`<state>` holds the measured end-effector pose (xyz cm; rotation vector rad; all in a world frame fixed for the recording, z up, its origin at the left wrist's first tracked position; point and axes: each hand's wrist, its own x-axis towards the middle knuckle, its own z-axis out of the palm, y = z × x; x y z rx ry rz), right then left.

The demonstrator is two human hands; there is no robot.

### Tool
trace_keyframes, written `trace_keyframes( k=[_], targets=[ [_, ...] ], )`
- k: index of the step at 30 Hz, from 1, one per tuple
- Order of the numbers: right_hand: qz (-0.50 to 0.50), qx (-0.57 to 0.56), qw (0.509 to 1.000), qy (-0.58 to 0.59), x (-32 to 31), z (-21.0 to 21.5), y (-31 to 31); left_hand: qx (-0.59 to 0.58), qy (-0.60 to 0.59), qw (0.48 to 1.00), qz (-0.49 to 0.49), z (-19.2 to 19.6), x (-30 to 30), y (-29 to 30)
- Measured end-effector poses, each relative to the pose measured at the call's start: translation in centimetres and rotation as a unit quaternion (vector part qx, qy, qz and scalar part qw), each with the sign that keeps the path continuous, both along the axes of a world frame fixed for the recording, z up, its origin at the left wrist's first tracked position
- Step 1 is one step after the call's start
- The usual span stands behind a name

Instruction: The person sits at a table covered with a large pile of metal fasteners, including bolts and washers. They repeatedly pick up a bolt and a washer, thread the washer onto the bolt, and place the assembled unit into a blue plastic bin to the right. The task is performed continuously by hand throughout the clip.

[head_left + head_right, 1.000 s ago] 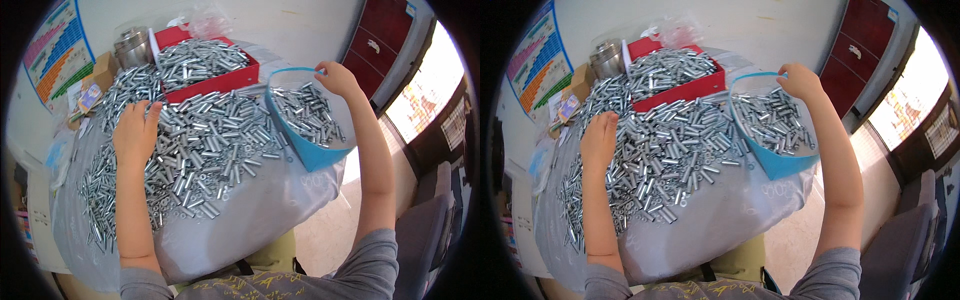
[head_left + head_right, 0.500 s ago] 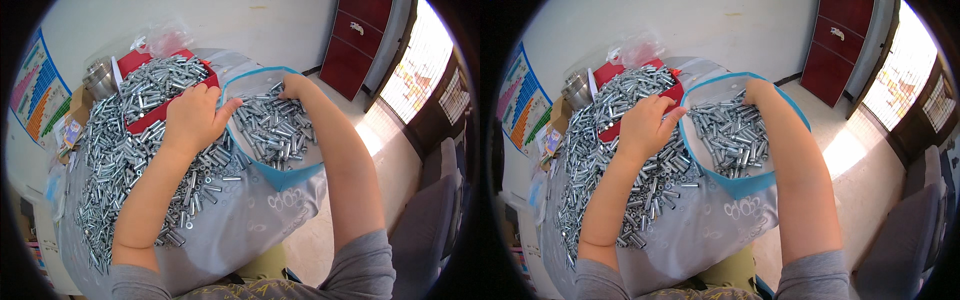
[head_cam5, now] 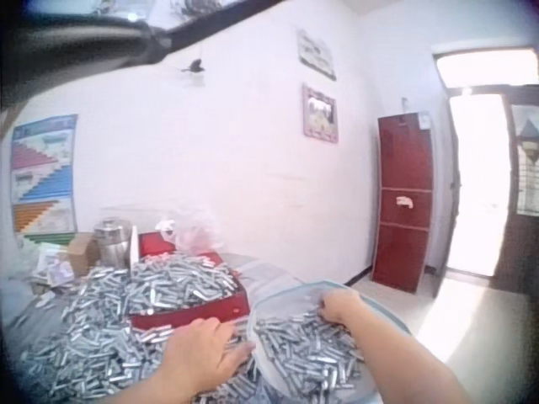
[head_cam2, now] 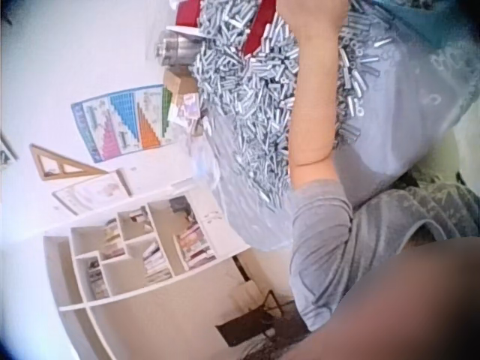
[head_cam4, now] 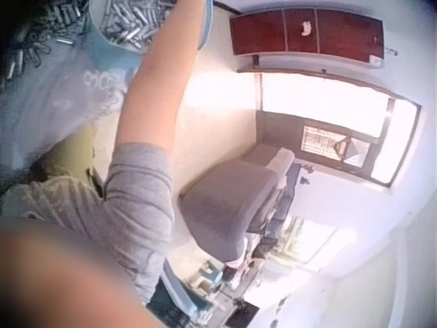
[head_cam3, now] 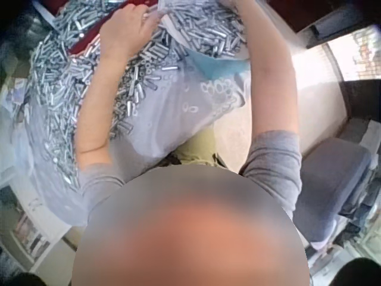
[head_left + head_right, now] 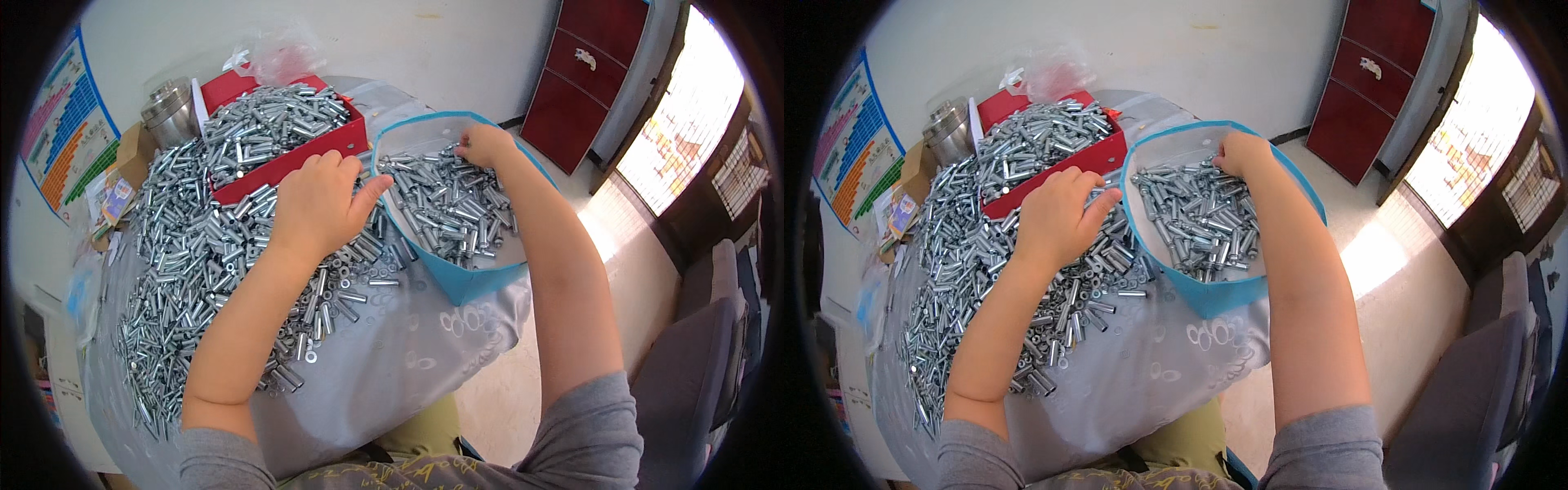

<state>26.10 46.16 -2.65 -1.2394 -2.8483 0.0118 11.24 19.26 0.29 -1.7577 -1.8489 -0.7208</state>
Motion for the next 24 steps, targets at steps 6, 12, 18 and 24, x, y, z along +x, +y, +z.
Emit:
trace_keyframes(
  k=[6, 12, 18, 24],
  targets=[
    [-0.067, 0.028, 0.994, -0.078, -2.6, -1.5, -0.4, -0.032, -0.013, 0.999, 0.035, 0.3, -1.0, -2.9],
    [0.02, -0.072, 0.993, 0.094, -2.6, 0.6, -0.9, -0.017, -0.087, 0.996, 0.017, 1.0, -1.5, -5.4],
    [0.212, -0.435, 0.758, 0.436, -8.6, 4.8, -18.9, 0.119, -0.405, 0.904, -0.068, -0.9, -3.6, -7.4],
    [0.376, -0.253, 0.776, 0.439, -13.8, 3.9, -30.6, 0.257, -0.71, 0.647, -0.11, 1.5, -3.8, -11.7]
  ],
)
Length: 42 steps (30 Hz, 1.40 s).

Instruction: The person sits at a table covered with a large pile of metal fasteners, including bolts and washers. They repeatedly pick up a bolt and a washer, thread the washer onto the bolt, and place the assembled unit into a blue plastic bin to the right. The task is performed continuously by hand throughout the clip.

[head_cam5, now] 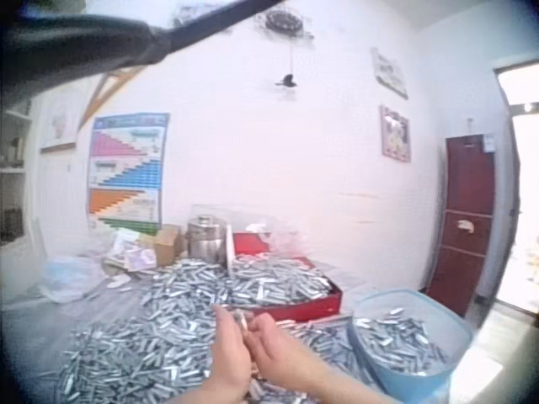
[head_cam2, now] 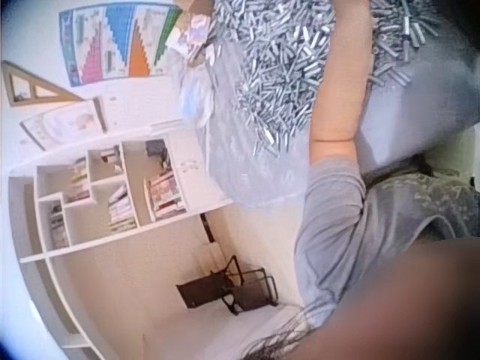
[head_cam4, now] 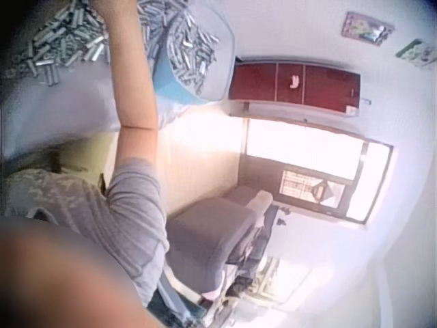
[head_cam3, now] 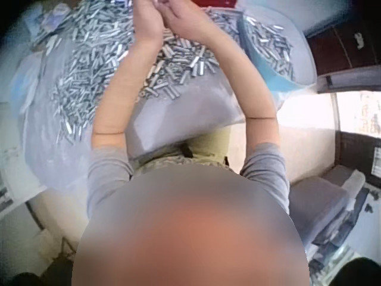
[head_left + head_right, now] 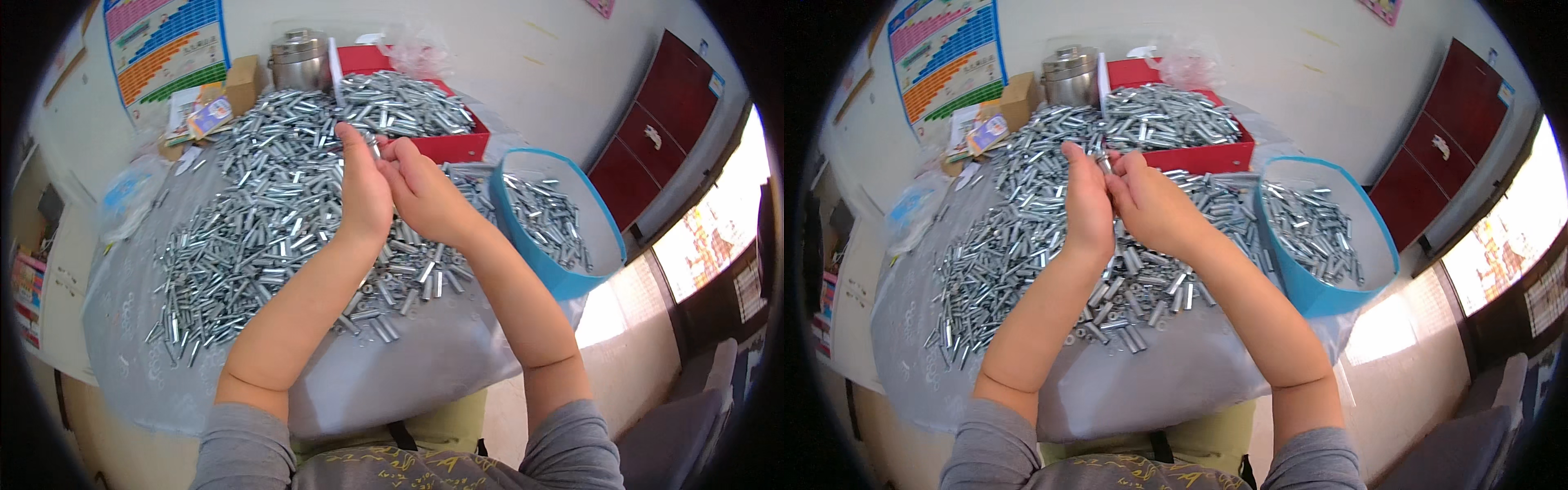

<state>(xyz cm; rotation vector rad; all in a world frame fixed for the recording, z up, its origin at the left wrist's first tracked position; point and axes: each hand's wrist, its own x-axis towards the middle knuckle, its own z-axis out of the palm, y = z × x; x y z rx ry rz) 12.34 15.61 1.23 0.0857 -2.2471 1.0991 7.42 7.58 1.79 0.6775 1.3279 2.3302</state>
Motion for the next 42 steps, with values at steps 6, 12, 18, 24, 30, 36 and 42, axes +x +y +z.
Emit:
trace_keyframes(
  k=[6, 12, 18, 24, 30, 36, 42],
  targets=[
    [-0.132, 0.074, 0.987, -0.053, -0.8, 4.2, -2.5, 0.011, -0.065, 0.997, -0.036, -0.9, -4.2, -4.5],
    [-0.2, 0.026, 0.974, -0.105, -3.0, 4.3, -4.8, -0.197, 0.187, 0.962, 0.034, -2.0, -6.5, -6.8],
    [-0.065, 0.029, 0.99, -0.121, -3.8, 2.5, -4.3, -0.244, 0.342, 0.9, 0.117, -1.4, -5.5, -7.3],
    [0.044, -0.157, 0.977, -0.135, -3.9, 2.3, -3.7, -0.265, 0.374, 0.882, 0.108, -1.5, -5.2, -7.4],
    [0.056, -0.094, 0.991, -0.077, -4.7, 1.2, -3.5, -0.252, 0.386, 0.882, 0.101, -1.4, -5.2, -7.4],
    [0.078, -0.154, 0.981, -0.09, -4.2, 1.4, -2.9, -0.272, 0.393, 0.874, 0.092, -1.4, -5.0, -7.4],
    [0.139, -0.182, 0.971, -0.071, -4.2, 1.8, -4.2, -0.233, 0.392, 0.882, 0.116, -1.4, -5.2, -7.5]
  ],
)
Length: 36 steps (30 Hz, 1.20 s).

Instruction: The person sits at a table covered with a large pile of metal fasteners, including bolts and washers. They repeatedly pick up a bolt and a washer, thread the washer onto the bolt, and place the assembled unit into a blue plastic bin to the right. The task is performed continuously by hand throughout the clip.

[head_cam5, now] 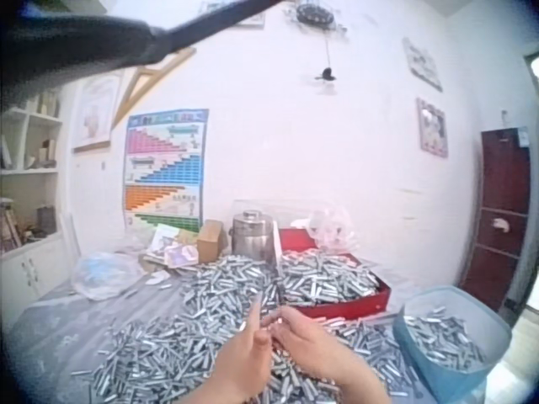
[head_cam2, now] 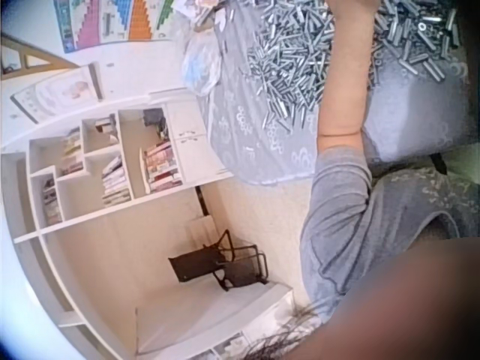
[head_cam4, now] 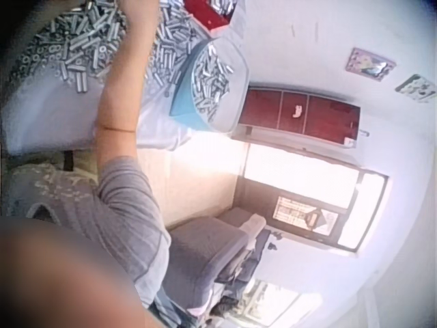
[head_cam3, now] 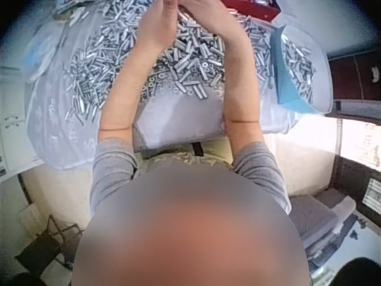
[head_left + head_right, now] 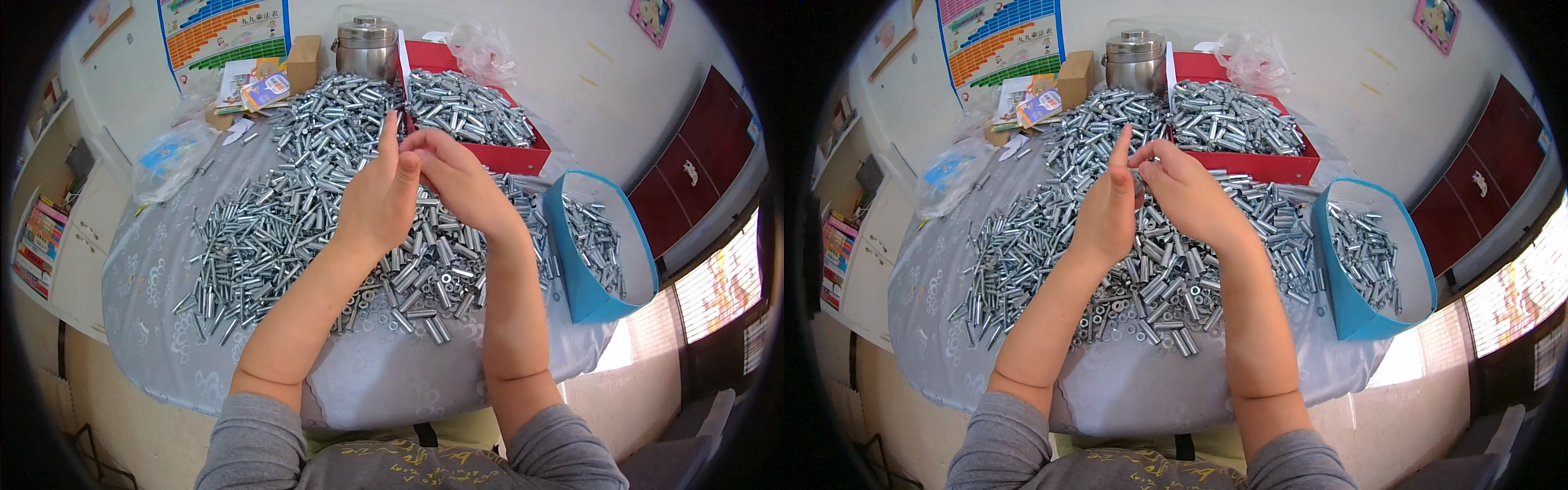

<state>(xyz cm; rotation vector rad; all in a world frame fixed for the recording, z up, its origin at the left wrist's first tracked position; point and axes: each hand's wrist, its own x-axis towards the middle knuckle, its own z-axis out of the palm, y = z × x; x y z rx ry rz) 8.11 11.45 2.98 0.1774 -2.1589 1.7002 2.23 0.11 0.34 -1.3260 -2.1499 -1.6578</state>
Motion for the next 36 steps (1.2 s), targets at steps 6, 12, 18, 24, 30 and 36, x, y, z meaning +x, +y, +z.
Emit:
trace_keyframes(
  k=[6, 12, 18, 24, 30, 36],
  targets=[
    [-0.088, 0.118, 0.985, -0.093, 0.1, 0.0, 0.3, -0.031, 0.024, 0.999, 0.015, 0.0, -0.2, -0.1],
    [-0.107, 0.014, 0.992, -0.07, 0.3, 0.3, 0.7, -0.052, 0.002, 0.999, 0.003, -0.3, -0.1, -0.1],
    [-0.037, 0.063, 0.997, -0.036, 0.8, 0.5, 0.6, -0.05, 0.018, 0.999, -0.002, 0.7, 0.2, -0.5],
    [0.008, 0.097, 0.991, -0.093, 1.1, 0.9, 0.3, -0.064, 0.024, 0.997, 0.027, 0.1, -0.1, -0.1],
    [-0.049, 0.069, 0.98, -0.179, 1.0, 0.9, 1.5, -0.08, 0.021, 0.996, 0.036, 0.1, -0.2, -0.1],
    [-0.189, 0.149, 0.969, -0.048, 0.2, 0.1, 0.4, -0.063, 0.034, 0.997, 0.03, -0.6, -0.4, 0.4]
  ],
)
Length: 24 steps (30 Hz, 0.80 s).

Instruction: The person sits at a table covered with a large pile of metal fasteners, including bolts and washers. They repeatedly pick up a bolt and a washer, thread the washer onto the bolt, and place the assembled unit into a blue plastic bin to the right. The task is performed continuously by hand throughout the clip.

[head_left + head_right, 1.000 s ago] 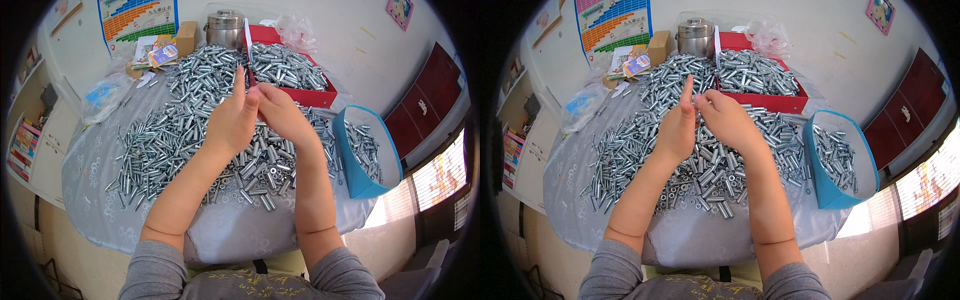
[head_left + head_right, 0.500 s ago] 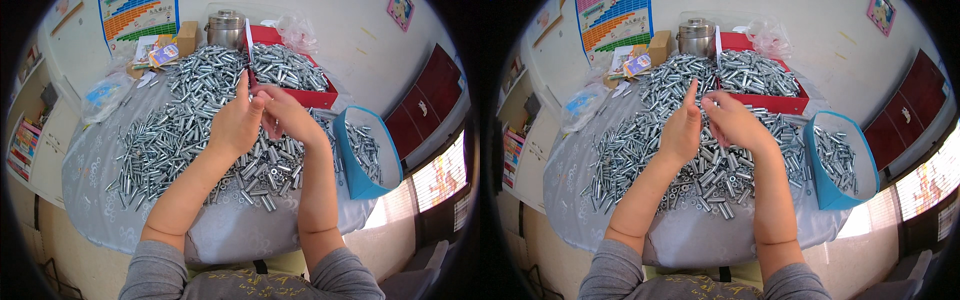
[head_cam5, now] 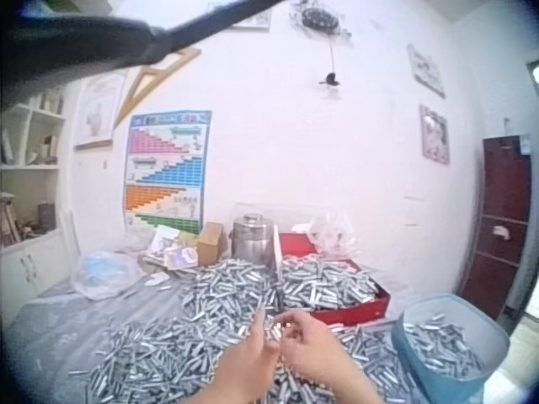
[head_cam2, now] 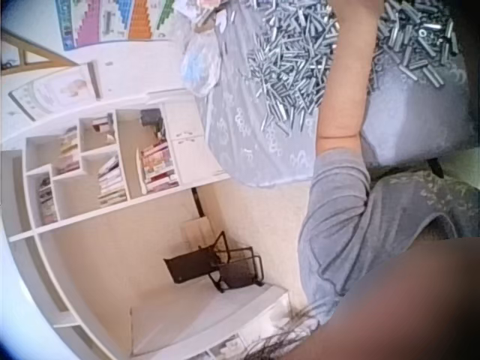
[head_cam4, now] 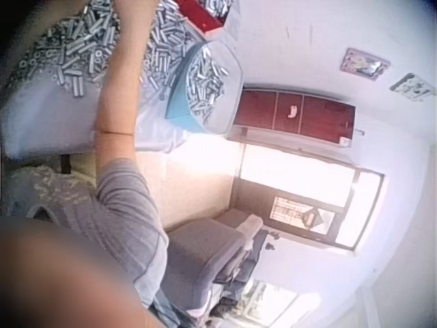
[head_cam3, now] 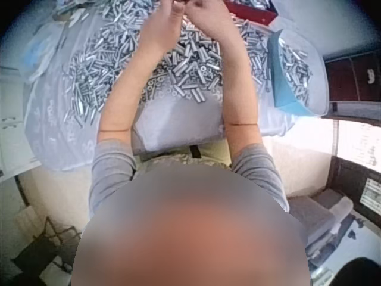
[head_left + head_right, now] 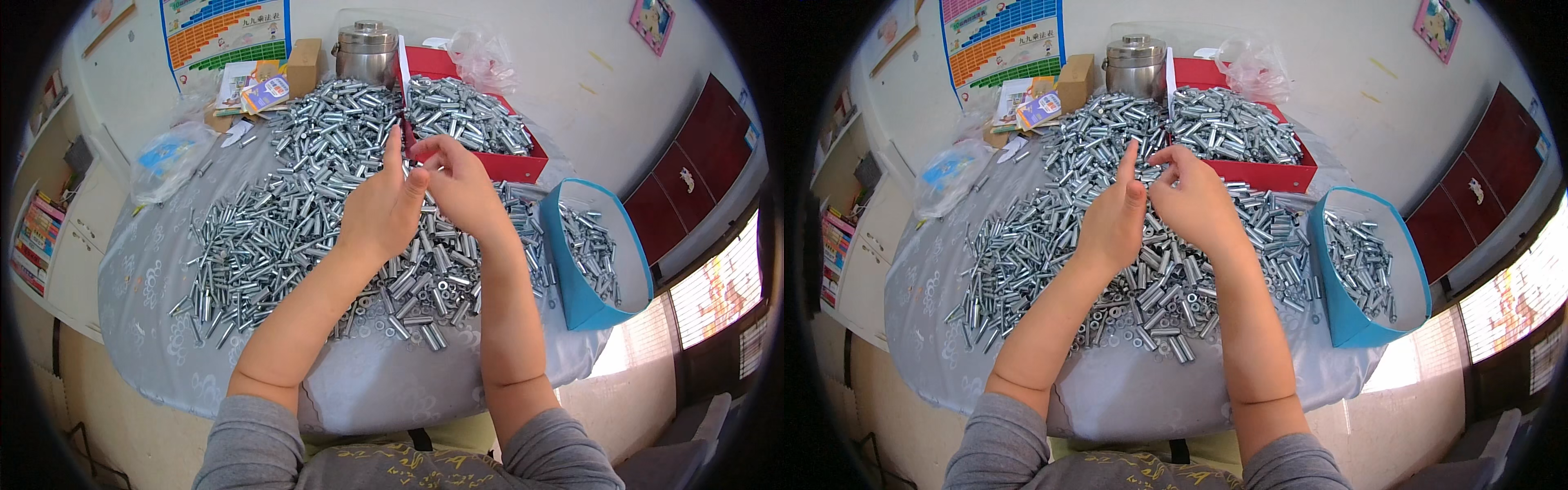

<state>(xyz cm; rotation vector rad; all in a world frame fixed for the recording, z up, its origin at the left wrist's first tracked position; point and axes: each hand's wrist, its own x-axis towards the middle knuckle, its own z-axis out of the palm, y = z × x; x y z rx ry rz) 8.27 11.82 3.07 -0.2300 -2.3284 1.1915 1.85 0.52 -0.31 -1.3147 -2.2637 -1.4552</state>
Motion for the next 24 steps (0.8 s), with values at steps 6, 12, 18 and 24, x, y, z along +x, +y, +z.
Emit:
trace_keyframes(
  k=[6, 12, 18, 24],
  targets=[
    [0.117, 0.028, 0.993, 0.02, -0.1, -0.7, 0.2, -0.005, -0.005, 1.0, 0.015, 0.3, 0.1, -0.2],
    [0.101, -0.004, 0.995, 0.022, -0.8, -1.2, 0.3, -0.028, -0.021, 0.999, 0.021, 0.7, 0.0, -0.4],
    [0.084, -0.056, 0.986, -0.132, -0.9, -0.8, 0.4, -0.006, -0.011, 1.0, 0.024, 0.1, -0.2, -0.2],
    [-0.02, -0.04, 0.996, -0.082, -0.9, -1.6, 0.3, -0.037, -0.012, 0.999, 0.023, 0.2, 0.2, 0.0]
  ],
)
